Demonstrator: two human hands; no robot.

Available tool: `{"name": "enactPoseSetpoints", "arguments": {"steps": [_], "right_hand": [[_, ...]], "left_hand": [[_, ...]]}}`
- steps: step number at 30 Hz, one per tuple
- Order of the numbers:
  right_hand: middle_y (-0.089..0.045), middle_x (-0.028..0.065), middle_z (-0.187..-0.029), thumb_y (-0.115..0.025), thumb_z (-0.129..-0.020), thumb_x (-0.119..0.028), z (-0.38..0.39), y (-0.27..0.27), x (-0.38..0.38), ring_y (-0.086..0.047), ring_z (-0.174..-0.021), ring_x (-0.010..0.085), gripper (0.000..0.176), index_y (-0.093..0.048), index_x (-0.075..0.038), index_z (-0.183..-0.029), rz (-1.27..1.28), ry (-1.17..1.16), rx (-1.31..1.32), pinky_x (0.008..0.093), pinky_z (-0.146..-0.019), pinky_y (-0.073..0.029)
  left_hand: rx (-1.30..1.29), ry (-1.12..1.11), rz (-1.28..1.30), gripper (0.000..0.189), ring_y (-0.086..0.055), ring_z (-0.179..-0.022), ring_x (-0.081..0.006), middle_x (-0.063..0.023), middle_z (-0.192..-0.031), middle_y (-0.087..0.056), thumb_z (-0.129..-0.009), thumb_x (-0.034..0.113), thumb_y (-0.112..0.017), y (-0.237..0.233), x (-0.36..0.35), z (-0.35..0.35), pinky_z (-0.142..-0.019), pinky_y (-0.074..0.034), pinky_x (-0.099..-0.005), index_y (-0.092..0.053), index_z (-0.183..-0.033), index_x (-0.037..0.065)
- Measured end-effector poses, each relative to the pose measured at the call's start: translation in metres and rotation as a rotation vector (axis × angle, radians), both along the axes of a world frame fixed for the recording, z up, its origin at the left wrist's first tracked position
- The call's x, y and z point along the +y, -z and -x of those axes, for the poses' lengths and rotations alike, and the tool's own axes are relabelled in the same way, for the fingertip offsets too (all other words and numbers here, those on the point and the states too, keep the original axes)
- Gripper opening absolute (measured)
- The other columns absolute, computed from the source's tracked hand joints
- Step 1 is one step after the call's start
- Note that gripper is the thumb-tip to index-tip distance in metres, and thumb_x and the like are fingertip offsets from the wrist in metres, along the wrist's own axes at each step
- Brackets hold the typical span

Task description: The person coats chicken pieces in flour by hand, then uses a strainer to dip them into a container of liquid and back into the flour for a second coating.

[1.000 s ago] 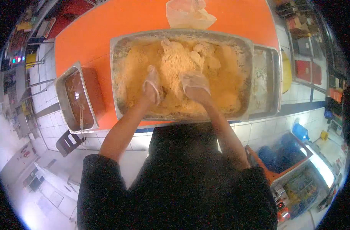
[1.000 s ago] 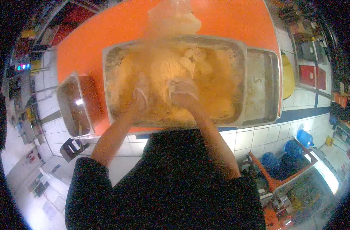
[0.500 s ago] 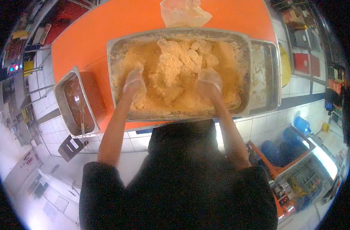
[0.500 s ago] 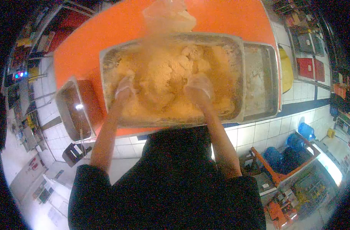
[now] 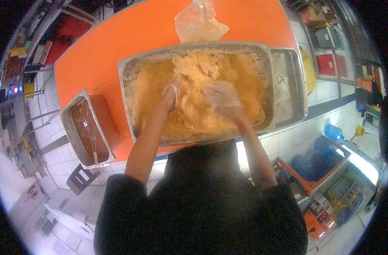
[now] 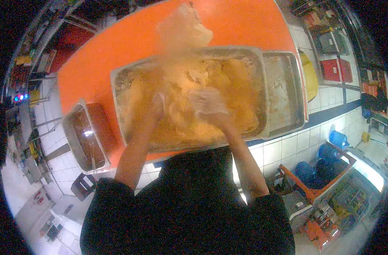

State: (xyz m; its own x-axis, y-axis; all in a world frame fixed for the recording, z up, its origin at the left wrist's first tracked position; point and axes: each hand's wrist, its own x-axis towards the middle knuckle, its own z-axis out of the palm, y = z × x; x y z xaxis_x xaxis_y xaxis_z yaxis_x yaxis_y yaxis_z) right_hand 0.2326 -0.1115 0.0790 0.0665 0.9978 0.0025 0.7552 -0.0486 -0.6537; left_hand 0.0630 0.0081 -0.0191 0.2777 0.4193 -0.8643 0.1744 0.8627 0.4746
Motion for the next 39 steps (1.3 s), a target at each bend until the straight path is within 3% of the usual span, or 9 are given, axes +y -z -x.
{"name": "enactPoseSetpoints", "arguments": {"steps": [5, 10, 16, 19, 23, 29, 31, 34, 39], "right_hand": [[-0.061, 0.0093, -0.088, -0.052, -0.077, -0.009, -0.063, -0.001, 0.022, -0.057, -0.086, 0.0249, 0.017, -0.060, -0.008, -0.092, 0.437, 0.323, -0.464, 0.0349, -0.073, -0.046], [-0.057, 0.0069, -0.119, -0.049, -0.090, -0.014, -0.163, 0.351, -0.013, -0.046, -0.116, 0.0187, 0.030, -0.055, -0.006, -0.119, -0.058, 0.224, 0.225, 0.0301, -0.097, -0.037], [-0.060, 0.0066, -0.113, -0.054, -0.086, -0.011, -0.061, 0.043, 0.043, -0.053, -0.107, 0.0206, 0.028, -0.058, -0.005, -0.113, 0.148, -0.032, 0.121, 0.0313, -0.090, -0.042], [-0.062, 0.0096, -0.078, -0.052, -0.085, -0.028, -0.028, 0.031, 0.031, -0.058, -0.073, 0.0259, 0.022, -0.062, -0.010, -0.078, -0.174, 0.145, 0.435, 0.0356, -0.064, -0.047], [-0.061, 0.0100, -0.076, -0.052, -0.082, -0.021, -0.045, -0.009, 0.010, -0.058, -0.072, 0.0260, 0.017, -0.060, -0.011, -0.070, 0.209, -0.184, 0.169, 0.0366, -0.059, -0.046], [-0.060, 0.0104, -0.077, -0.049, -0.073, -0.011, -0.089, 0.072, -0.007, -0.058, -0.074, 0.0285, 0.008, -0.056, -0.009, -0.069, 0.049, 0.062, -0.224, 0.0392, -0.062, -0.046], [-0.062, 0.0125, -0.088, -0.049, -0.078, -0.014, -0.090, 0.097, 0.000, -0.059, -0.081, 0.0285, 0.014, -0.059, -0.006, -0.078, 0.042, 0.112, -0.238, 0.0388, -0.068, -0.047], [-0.043, 0.0179, -0.132, -0.036, -0.089, -0.020, -0.083, 0.103, 0.010, -0.040, -0.122, 0.0308, 0.039, -0.050, -0.001, -0.120, 0.108, -0.057, -0.012, 0.0376, -0.105, -0.029], [-0.053, 0.0163, -0.121, -0.040, -0.089, -0.020, -0.021, 0.044, 0.042, -0.049, -0.111, 0.0300, 0.033, -0.055, -0.001, -0.112, 0.186, 0.032, 0.203, 0.0367, -0.097, -0.036]], "left_hand": [[0.186, 0.325, -0.072, 0.058, -0.050, -0.100, -0.0223, -0.0098, -0.123, -0.048, -0.090, 0.044, -0.044, -0.051, 0.045, 0.038, -0.088, -0.040, -0.0346, -0.041, -0.128, 0.001], [-0.090, -0.265, -0.428, 0.041, -0.048, -0.106, -0.0222, -0.0069, -0.118, -0.053, -0.095, 0.029, -0.039, -0.030, 0.030, 0.010, -0.089, -0.039, -0.0348, -0.046, -0.125, 0.002], [-0.084, -0.182, -0.372, 0.039, -0.050, -0.104, -0.0231, -0.0066, -0.117, -0.054, -0.090, 0.022, -0.041, 0.016, 0.042, -0.001, -0.089, -0.040, -0.0358, -0.048, -0.123, 0.004], [0.009, -0.033, -0.433, 0.038, -0.051, -0.103, -0.0236, -0.0064, -0.117, -0.055, -0.088, 0.018, -0.043, 0.016, 0.032, 0.014, -0.088, -0.040, -0.0362, -0.048, -0.123, 0.005], [0.200, 0.361, -0.626, 0.038, -0.052, -0.101, -0.0242, -0.0062, -0.116, -0.056, -0.084, 0.013, -0.044, -0.005, 0.019, 0.050, -0.088, -0.041, -0.0369, -0.049, -0.122, 0.006], [0.438, 0.827, -1.005, 0.040, -0.053, -0.099, -0.0250, -0.0059, -0.115, -0.057, -0.081, 0.007, -0.046, -0.039, -0.003, 0.098, -0.087, -0.042, -0.0376, -0.051, -0.121, 0.007], [0.836, 1.368, -0.741, 0.045, -0.046, -0.115, -0.0224, -0.0075, -0.125, -0.052, -0.081, 0.008, -0.046, -0.055, -0.004, 0.085, -0.098, -0.035, -0.0349, -0.047, -0.126, 0.007], [0.466, 0.679, -0.910, 0.043, -0.035, -0.126, -0.0181, -0.0081, -0.136, -0.042, -0.088, 0.016, -0.045, 0.031, -0.015, 0.113, -0.104, -0.027, -0.0304, -0.043, -0.130, 0.006], [0.079, 0.288, -0.614, 0.042, -0.032, -0.128, -0.0170, -0.0100, -0.140, -0.036, -0.093, 0.023, -0.042, -0.032, -0.001, 0.048, -0.104, -0.026, -0.0278, -0.041, -0.132, 0.005]]}}
